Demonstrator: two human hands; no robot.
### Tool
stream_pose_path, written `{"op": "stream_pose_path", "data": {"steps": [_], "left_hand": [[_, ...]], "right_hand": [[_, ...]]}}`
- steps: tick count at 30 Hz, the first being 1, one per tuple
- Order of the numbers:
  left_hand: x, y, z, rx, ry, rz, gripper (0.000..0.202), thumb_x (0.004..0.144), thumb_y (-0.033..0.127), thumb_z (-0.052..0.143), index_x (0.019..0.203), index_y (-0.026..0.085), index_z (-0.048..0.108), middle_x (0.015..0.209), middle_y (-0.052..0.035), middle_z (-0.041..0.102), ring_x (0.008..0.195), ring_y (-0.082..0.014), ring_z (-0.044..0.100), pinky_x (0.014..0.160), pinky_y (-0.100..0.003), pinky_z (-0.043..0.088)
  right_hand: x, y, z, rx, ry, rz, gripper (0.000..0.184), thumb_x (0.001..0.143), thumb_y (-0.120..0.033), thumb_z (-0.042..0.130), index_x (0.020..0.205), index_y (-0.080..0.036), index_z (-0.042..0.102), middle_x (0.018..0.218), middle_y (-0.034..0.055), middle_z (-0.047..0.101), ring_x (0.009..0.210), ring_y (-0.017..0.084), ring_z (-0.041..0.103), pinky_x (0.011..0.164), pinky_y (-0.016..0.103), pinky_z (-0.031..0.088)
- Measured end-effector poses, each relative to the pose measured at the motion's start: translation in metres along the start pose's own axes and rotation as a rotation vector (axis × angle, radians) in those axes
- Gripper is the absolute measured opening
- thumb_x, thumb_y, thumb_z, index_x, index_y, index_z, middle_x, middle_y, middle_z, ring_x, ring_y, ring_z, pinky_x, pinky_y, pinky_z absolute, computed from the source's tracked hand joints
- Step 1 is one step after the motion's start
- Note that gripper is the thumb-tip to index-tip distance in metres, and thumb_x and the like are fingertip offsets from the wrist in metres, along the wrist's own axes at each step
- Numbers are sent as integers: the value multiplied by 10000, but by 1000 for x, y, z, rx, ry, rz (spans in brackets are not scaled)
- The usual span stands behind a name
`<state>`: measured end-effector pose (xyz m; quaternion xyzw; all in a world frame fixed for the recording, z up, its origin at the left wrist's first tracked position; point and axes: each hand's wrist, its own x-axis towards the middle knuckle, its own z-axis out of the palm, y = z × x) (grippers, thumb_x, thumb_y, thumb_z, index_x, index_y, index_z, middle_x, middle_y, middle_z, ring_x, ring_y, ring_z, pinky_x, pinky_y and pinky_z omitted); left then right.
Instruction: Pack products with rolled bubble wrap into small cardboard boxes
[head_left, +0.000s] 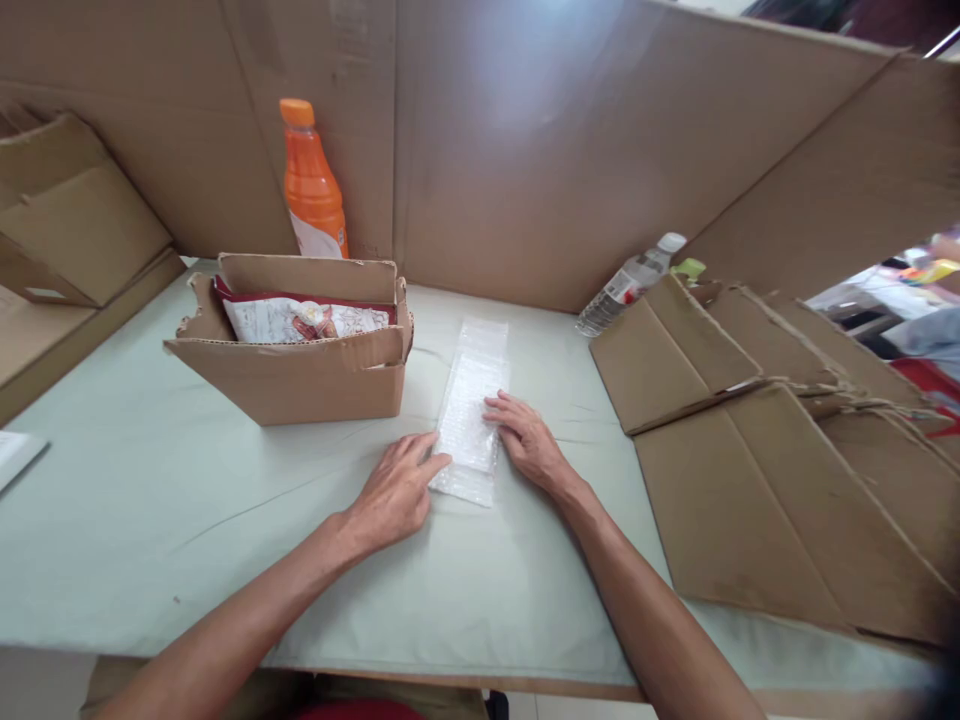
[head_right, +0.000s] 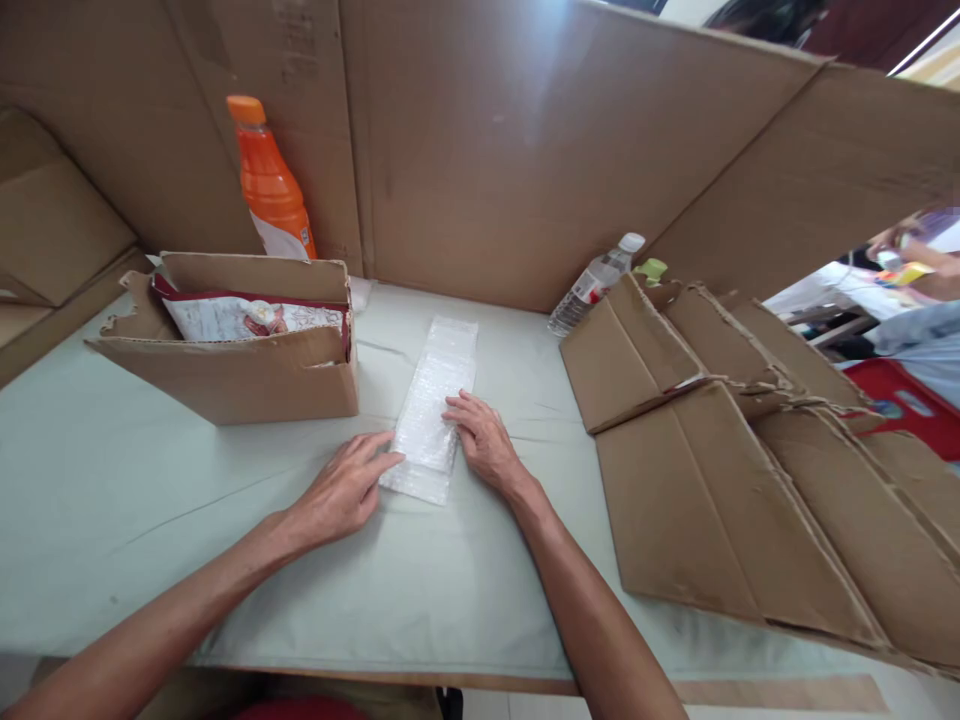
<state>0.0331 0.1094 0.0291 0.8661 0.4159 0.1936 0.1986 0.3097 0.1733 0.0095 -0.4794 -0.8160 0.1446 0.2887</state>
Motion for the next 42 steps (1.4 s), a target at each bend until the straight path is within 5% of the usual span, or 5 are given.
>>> {"op": "stream_pose_path", "data": {"steps": [13,22,28,37,42], "left_hand": [[1,2,4,-13,-17,18,686,695,-10,493,1356,166,537,1368,-144,587,1250,-301,529,1069,-497,460],[-10,20,-3,-366,36,-116,510,864,138,474,1359,208,577,1174,-88,736,947,-221,683,891,-376,531],[4,18,6,-333,66,-356,496,841,179,501,1327,178,601,733,-3,685,642,-192,624,632,-292,493],[-11,14,4,-249,224,-209,577,869,259,579,1430,158,492,1410,-174,583,1308,-310,522,1094,-497,415],[-57,24,-10,-268,128,-32,463,906,185,523,1365,229,567,1180,-98,726,1080,-263,649,959,-438,501]], "right_hand": [[-42,-65,12,-342,-84,-160,301,969,-172,511,1234,-162,654,1297,169,685,1178,320,625,937,492,500],[-45,-93,-16,181,-251,105,210,996,-254,519,1113,-253,693,1023,24,777,878,211,723,742,330,571],[-77,-112,-19,-172,273,-89,312,919,-180,608,1220,-258,621,1083,97,732,989,274,682,813,428,544],[-56,-98,15,-246,-35,-181,289,957,-116,503,1194,-185,656,1137,134,750,1015,277,679,848,454,522],[-66,-115,-3,116,-264,29,267,1012,-241,507,1220,-258,676,1093,51,776,960,219,726,846,367,569]]}}
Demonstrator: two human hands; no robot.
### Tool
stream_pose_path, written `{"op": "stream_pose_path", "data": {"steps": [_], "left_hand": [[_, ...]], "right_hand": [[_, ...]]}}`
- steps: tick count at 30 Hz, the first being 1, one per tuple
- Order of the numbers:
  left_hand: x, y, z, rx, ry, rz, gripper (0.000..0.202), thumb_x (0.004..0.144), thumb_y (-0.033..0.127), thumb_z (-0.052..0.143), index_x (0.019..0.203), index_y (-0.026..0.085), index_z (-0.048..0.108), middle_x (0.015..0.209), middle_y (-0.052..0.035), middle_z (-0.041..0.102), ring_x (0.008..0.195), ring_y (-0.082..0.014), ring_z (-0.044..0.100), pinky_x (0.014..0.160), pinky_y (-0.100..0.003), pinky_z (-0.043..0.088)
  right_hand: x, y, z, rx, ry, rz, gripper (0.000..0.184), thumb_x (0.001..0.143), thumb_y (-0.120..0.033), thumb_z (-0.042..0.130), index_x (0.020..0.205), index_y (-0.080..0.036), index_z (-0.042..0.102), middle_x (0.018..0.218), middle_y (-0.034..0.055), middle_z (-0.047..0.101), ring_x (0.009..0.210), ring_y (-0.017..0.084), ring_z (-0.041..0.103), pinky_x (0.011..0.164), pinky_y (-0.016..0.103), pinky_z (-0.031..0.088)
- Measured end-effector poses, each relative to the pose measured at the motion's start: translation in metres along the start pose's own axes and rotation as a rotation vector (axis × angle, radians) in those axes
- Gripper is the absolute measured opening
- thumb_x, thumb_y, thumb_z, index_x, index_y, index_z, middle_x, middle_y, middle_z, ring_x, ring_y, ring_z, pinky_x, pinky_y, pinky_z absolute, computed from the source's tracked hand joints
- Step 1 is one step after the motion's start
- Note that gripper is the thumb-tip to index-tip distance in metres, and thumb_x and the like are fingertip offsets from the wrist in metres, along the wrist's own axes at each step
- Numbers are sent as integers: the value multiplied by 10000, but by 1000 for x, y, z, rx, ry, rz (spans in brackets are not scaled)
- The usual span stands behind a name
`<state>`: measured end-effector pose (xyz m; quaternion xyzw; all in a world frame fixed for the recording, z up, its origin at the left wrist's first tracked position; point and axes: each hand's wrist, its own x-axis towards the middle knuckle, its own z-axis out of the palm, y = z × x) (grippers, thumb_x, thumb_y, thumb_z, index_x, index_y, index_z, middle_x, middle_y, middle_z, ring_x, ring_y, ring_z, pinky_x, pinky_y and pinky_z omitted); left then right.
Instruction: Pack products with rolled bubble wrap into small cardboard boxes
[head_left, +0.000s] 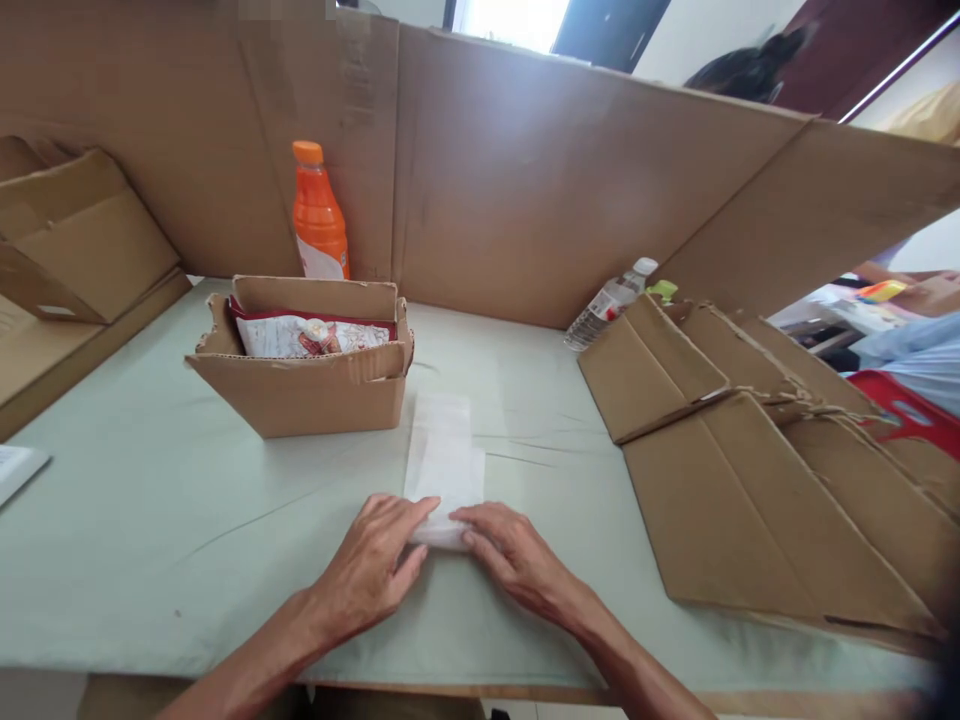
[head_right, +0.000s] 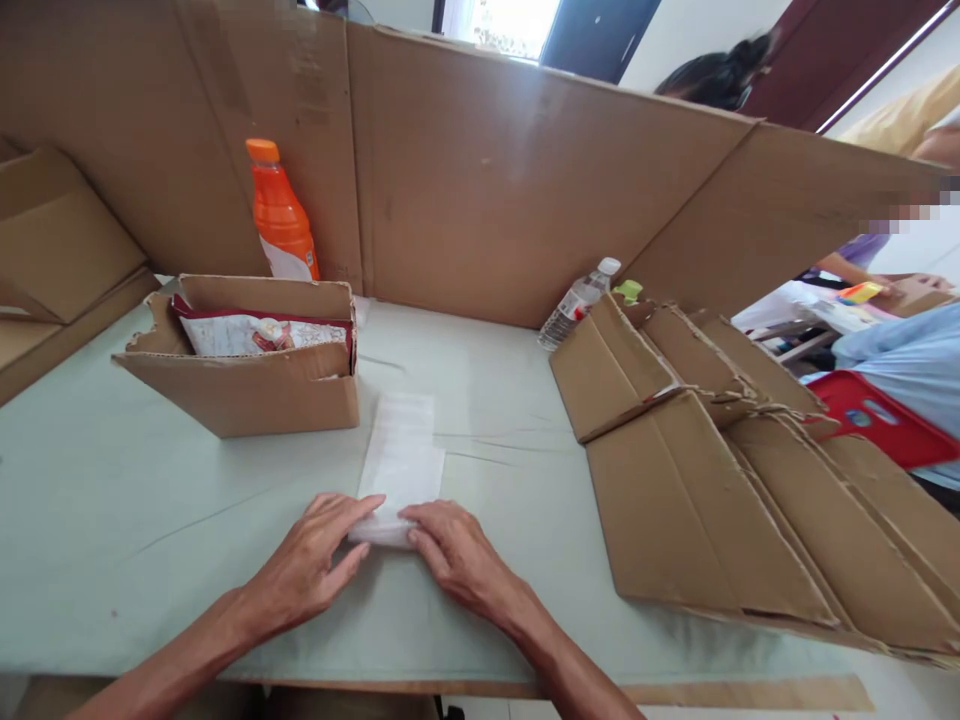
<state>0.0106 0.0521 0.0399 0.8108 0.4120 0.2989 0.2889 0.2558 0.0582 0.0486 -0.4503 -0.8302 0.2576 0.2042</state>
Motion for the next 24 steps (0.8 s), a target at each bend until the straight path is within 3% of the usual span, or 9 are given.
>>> {"op": "stream_pose_path", "data": {"steps": [2,5,7,9,12,14,16,19,24], "left_hand": [[-9,2,-2,-48,-29,-119,463,914,196,502,1371,226,566,1115,-82,748,942,-234,677,843,-378,537],[-6,-1,0,-47,-64,-304,482,904,243,513,1382,210,565,950,-52,755,770,-217,663,708,-338,532],[2,-6,4,-20,-81,-359,499,894,243,513,1389,199,560,823,-25,728,701,-212,645,687,-335,525],[9,-10,7,31,-44,-353,494,885,237,517,1373,184,568,841,-38,720,736,-223,657,731,-356,536],[8,-10,8,99,97,-243,423,896,266,542,1303,167,602,1086,-117,710,977,-272,668,882,-424,537],[0,-5,5,101,141,-118,399,901,279,566,1286,181,604,1247,-141,670,1137,-297,624,980,-461,504],[-10,0,0,77,107,-31,431,901,243,562,1330,203,574,1272,-130,673,1161,-288,620,1005,-461,492],[-16,1,-4,37,31,-74,504,896,181,527,1399,219,518,1190,-106,719,1044,-255,671,939,-423,526],[-1,-12,5,155,135,-239,413,895,246,555,1304,201,590,1108,-120,719,1016,-295,664,927,-471,526]], "right_hand": [[-9,-10,-2,78,-25,55,260,1011,-281,527,1222,-276,679,1131,38,768,992,215,729,850,347,581],[-19,-20,0,-91,193,20,266,994,-284,549,1233,-257,662,1163,90,740,1042,255,700,876,413,563],[-21,-24,4,-254,279,-64,271,966,-270,584,1226,-232,651,1174,128,717,1049,289,672,867,461,538],[-19,-25,11,-356,225,-138,296,933,-258,618,1224,-212,644,1199,145,703,1046,313,653,855,486,522],[-12,-23,21,-386,135,-160,313,925,-200,594,1235,-200,641,1212,144,709,1032,314,649,852,492,516],[-8,-20,25,-284,138,-107,306,952,-179,552,1242,-212,642,1158,122,735,991,284,665,846,464,526],[-6,-18,25,-95,103,-9,298,983,-235,544,1266,-240,637,1134,92,750,974,254,688,840,419,552],[-7,-21,22,97,15,98,292,999,-331,547,1269,-272,641,1160,62,748,995,234,712,821,361,584],[-8,-32,24,-233,198,-38,416,927,-329,627,1330,-228,601,1335,164,642,1157,334,623,938,521,525]]}}
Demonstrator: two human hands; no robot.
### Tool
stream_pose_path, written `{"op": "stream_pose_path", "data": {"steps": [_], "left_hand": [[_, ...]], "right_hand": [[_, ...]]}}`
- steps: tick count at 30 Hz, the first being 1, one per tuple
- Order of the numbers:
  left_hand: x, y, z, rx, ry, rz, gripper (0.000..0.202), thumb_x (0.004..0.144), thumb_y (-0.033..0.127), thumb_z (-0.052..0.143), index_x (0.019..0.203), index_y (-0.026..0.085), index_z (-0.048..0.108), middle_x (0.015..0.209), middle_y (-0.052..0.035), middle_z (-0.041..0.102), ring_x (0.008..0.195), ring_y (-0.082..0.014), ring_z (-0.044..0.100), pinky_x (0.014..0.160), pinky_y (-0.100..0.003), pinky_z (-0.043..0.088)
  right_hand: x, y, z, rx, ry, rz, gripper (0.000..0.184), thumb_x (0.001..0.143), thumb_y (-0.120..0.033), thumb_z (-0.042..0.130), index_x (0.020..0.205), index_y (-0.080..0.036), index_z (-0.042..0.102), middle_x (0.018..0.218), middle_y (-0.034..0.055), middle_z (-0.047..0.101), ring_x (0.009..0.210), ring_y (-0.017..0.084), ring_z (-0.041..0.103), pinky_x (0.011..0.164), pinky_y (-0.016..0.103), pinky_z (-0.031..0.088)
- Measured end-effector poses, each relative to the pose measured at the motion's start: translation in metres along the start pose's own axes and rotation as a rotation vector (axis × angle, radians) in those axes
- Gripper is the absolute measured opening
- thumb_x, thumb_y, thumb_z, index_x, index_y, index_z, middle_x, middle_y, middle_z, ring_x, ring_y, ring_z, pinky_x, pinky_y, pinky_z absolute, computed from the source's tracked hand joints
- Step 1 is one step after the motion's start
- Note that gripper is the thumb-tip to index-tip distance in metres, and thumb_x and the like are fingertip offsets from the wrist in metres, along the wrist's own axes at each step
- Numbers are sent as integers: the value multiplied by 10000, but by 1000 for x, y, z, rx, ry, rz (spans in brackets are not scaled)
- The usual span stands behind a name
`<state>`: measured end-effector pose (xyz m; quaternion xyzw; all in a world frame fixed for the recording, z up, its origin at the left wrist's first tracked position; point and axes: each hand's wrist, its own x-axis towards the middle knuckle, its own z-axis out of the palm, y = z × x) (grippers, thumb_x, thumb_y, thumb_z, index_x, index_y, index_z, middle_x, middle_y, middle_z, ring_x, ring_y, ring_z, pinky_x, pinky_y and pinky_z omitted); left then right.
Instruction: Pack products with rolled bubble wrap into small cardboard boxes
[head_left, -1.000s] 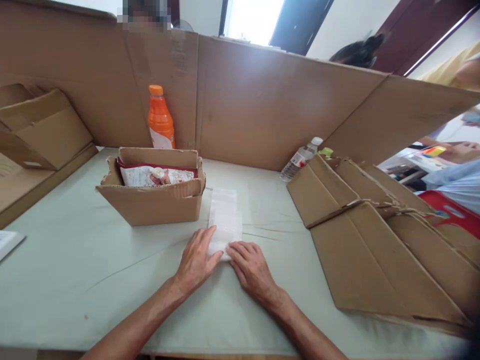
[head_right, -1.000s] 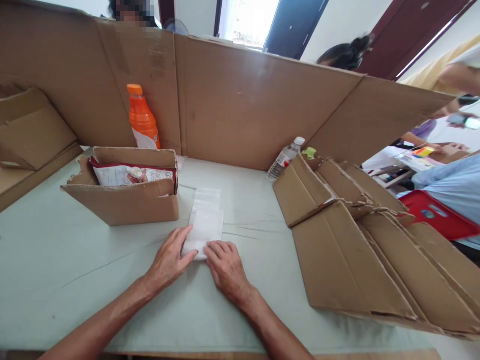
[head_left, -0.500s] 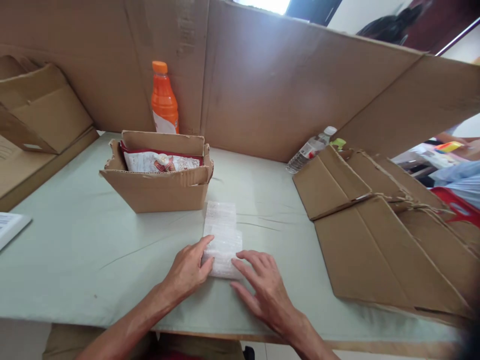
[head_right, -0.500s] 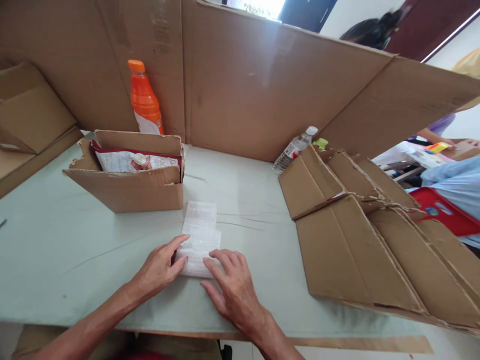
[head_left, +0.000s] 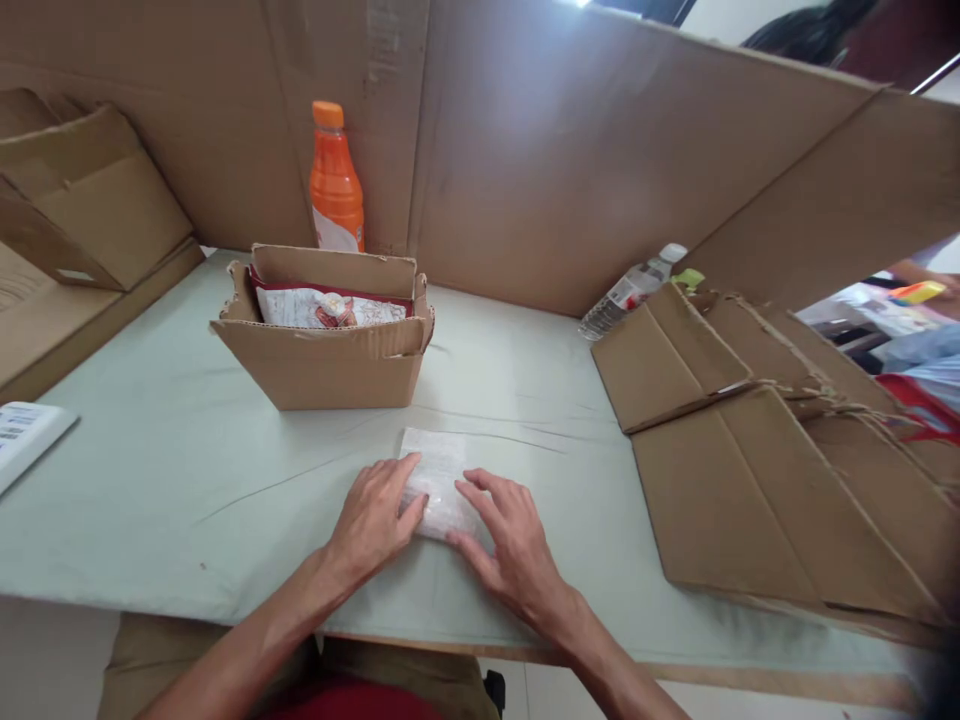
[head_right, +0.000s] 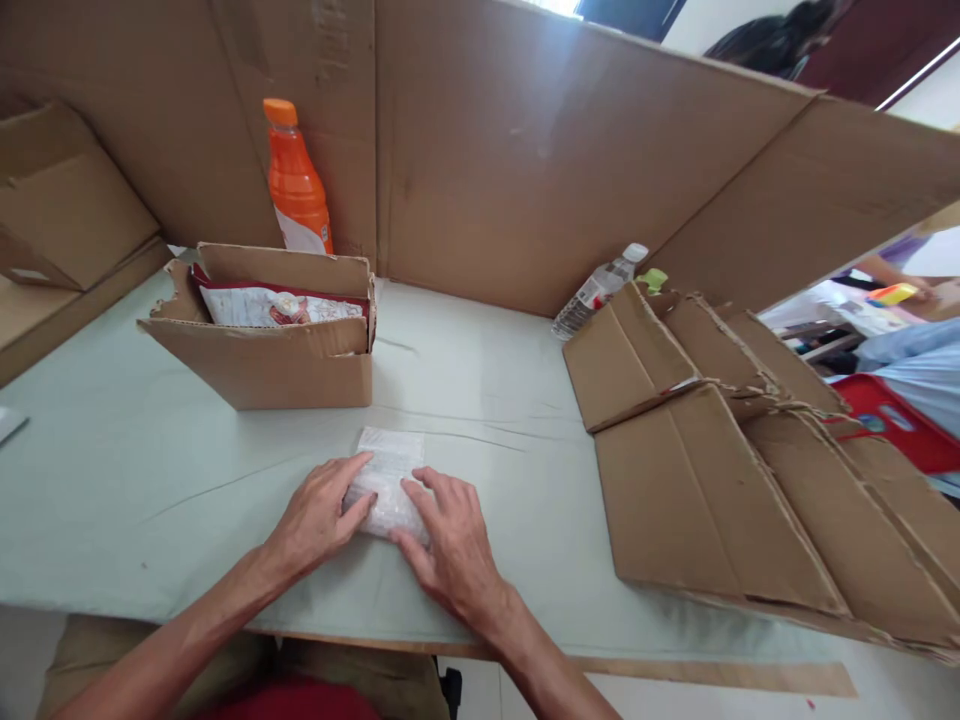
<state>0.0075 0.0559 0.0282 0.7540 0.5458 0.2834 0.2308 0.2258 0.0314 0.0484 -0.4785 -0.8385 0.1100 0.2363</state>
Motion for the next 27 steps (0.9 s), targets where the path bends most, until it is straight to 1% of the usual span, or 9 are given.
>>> {"op": "stream_pose_path", "data": {"steps": [3,6,10,13,16,18,22,24,27], "left_hand": [[3,-3,3,-83,77,-92,423,902,310,570,1313,210,581,1090,-109,683,1009,-283,641,921,-470,528],[-6,-4,4,-423,151,-307,565,907,406,581,1416,189,466,1232,-143,632,1080,-267,638,919,-448,544],[-16,1,8,-943,121,-497,767,852,384,612,1504,141,290,1405,-201,563,1263,-278,600,1035,-428,505],[-15,9,5,-1062,139,-536,794,821,321,595,1525,156,267,1318,-147,632,1188,-250,635,1034,-401,502],[-12,18,-2,-1066,148,-498,845,807,313,600,1556,170,235,1159,-90,681,1005,-207,667,909,-351,549],[-11,23,-5,-1078,96,-454,881,799,304,607,1571,164,206,1110,-77,688,936,-191,666,852,-329,559],[-13,25,-4,-918,58,-401,819,818,251,604,1555,155,262,1180,-110,682,970,-204,677,901,-358,557],[-11,20,-11,-685,165,-290,740,855,255,617,1531,181,324,1252,-128,658,1052,-227,668,946,-389,547],[6,9,-46,-231,487,45,703,890,234,643,1527,230,348,1373,-144,590,1252,-271,585,1059,-453,489]], "right_hand": [[7,5,9,-72,-53,-102,406,890,-241,633,1295,-222,619,1291,155,670,1095,335,637,893,514,537],[21,14,20,97,56,46,299,923,-204,560,1207,-218,652,1130,116,735,985,283,679,830,432,572],[34,3,27,524,-13,273,249,955,-349,555,1137,-220,667,963,46,747,816,220,699,671,302,574],[31,-9,25,591,-68,244,284,971,-432,548,1108,-224,686,1023,58,732,918,232,697,805,335,582],[25,-7,19,471,80,250,492,877,-511,684,1275,-226,635,1348,136,625,1241,316,593,1055,467,488],[23,-2,15,573,45,272,731,820,-570,737,1429,-227,524,1464,159,547,1292,327,567,1066,474,484],[31,-2,13,849,-184,281,525,912,-570,626,1274,-191,645,1113,100,732,982,245,692,858,355,563],[38,-3,7,791,-144,306,398,932,-525,605,1105,-183,711,945,65,740,850,214,675,774,317,548],[56,1,-20,630,36,300,312,899,-490,656,989,-200,727,854,32,723,754,191,642,696,291,519]]}}
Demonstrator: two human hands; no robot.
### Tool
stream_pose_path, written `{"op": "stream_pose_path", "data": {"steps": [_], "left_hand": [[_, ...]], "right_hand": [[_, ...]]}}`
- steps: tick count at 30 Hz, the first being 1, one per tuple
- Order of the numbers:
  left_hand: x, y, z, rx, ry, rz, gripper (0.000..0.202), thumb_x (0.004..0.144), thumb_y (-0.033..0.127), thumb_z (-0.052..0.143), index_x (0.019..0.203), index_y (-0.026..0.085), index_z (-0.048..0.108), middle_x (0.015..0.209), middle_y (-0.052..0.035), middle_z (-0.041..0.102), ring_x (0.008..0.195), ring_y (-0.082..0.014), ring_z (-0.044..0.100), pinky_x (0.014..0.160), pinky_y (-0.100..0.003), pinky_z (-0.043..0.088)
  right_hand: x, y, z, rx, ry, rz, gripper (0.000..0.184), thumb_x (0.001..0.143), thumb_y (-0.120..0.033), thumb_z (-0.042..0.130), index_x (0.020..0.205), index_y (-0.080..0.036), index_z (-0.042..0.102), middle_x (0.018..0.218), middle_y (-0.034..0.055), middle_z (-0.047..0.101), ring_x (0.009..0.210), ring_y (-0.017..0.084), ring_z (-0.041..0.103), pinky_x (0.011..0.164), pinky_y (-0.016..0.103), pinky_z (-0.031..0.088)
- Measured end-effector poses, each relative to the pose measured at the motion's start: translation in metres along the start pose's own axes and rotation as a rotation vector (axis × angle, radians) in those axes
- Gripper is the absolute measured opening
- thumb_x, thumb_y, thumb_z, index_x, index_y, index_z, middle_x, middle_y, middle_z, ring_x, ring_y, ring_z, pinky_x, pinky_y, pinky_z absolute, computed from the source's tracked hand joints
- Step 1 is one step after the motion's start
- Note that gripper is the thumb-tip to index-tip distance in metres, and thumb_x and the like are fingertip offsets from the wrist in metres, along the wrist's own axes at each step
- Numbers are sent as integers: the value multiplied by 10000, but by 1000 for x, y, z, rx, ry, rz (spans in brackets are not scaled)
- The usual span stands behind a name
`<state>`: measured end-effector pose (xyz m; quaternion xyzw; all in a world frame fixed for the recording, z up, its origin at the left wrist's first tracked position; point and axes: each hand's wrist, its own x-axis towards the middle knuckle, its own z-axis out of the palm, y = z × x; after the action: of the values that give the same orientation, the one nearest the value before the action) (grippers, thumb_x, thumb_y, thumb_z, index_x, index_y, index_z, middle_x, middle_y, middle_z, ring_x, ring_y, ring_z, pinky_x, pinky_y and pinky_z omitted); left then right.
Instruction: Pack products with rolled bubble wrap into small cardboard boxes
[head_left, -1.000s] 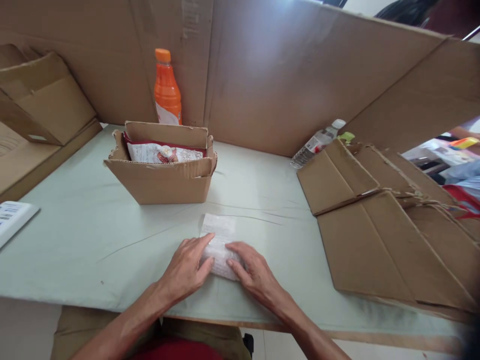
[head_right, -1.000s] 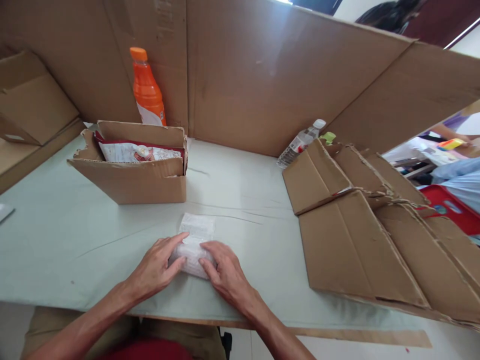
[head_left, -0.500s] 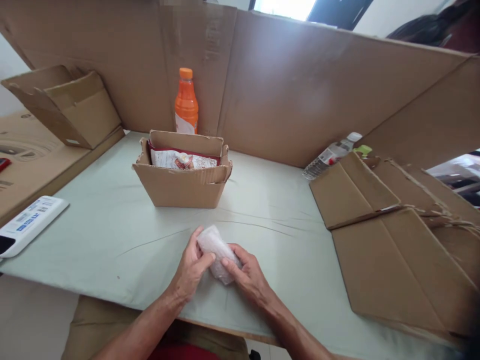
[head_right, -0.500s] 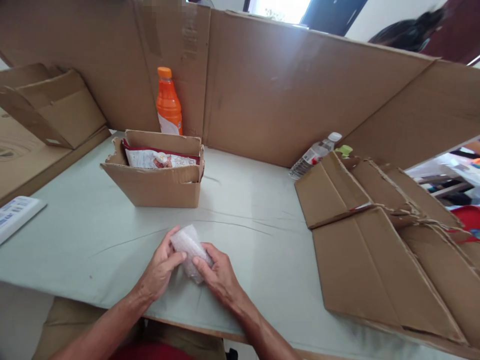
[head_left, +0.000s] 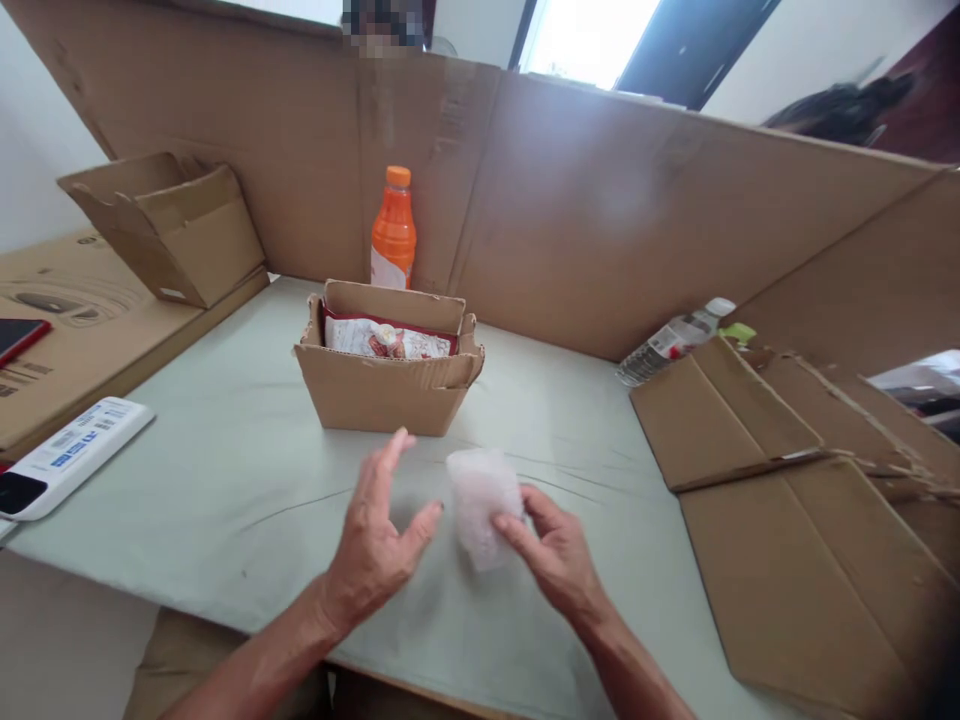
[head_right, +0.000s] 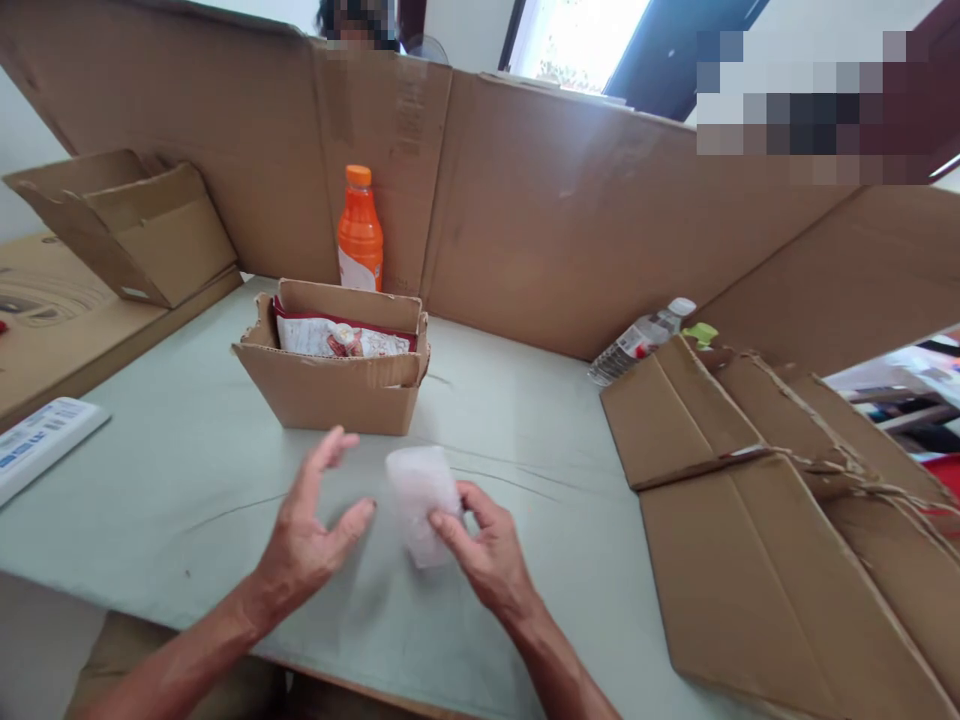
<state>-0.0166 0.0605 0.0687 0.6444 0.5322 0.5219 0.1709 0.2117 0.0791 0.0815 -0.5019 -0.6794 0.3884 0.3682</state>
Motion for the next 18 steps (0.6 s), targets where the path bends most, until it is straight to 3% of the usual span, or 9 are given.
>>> {"op": "stream_pose_path", "data": {"steps": [2,3,5,7,10,13,16,18], "left_hand": [[34,-4,-23,241,179,290,747,874,176,663,1542,238,335,1427,-157,539,1375,-306,490,1128,-500,424],[51,-7,-35,344,235,373,774,862,149,668,1550,226,323,1439,-168,526,1421,-328,441,1147,-525,395],[81,-12,-53,496,294,420,772,849,118,654,1545,196,328,1407,-176,554,1445,-359,405,1166,-571,347],[98,-16,-62,560,287,404,698,857,69,599,1509,177,373,1236,-140,656,1326,-328,527,1165,-579,344],[97,-22,-64,548,238,421,598,855,-1,534,1428,156,463,961,-68,699,1020,-247,640,1124,-543,414],[86,-26,-62,511,239,440,571,840,-25,548,1386,132,494,931,-64,696,946,-223,628,1102,-525,443],[83,-27,-63,474,239,437,570,834,-40,559,1377,123,498,938,-61,696,937,-206,629,1105,-517,444],[86,-26,-65,461,236,441,568,835,-45,562,1374,123,500,951,-62,700,938,-201,629,1099,-513,448]], "right_hand": [[20,-24,-21,-104,156,-120,252,881,-458,694,967,-223,728,837,11,712,725,177,626,678,283,504],[33,-39,-31,-167,241,-209,218,873,-434,714,961,-235,729,848,4,712,732,172,622,691,285,500],[64,-74,-45,-299,396,-414,157,860,-380,742,947,-250,731,906,4,717,788,175,628,746,301,499],[102,-107,-48,-427,443,-590,120,860,-346,744,932,-250,736,961,17,720,861,189,636,798,324,498],[162,-140,-32,-629,235,-688,134,871,-310,718,981,-237,743,979,32,724,895,199,642,810,335,482],[212,-149,2,-917,-118,-636,180,860,-260,712,1031,-214,742,996,43,750,915,210,657,811,329,444],[237,-147,39,-1177,-467,-511,157,849,-249,705,990,-200,754,967,68,775,895,228,685,734,304,414],[243,-145,59,-1295,-608,-461,151,840,-243,697,961,-185,765,917,97,780,868,249,702,677,299,399]]}}
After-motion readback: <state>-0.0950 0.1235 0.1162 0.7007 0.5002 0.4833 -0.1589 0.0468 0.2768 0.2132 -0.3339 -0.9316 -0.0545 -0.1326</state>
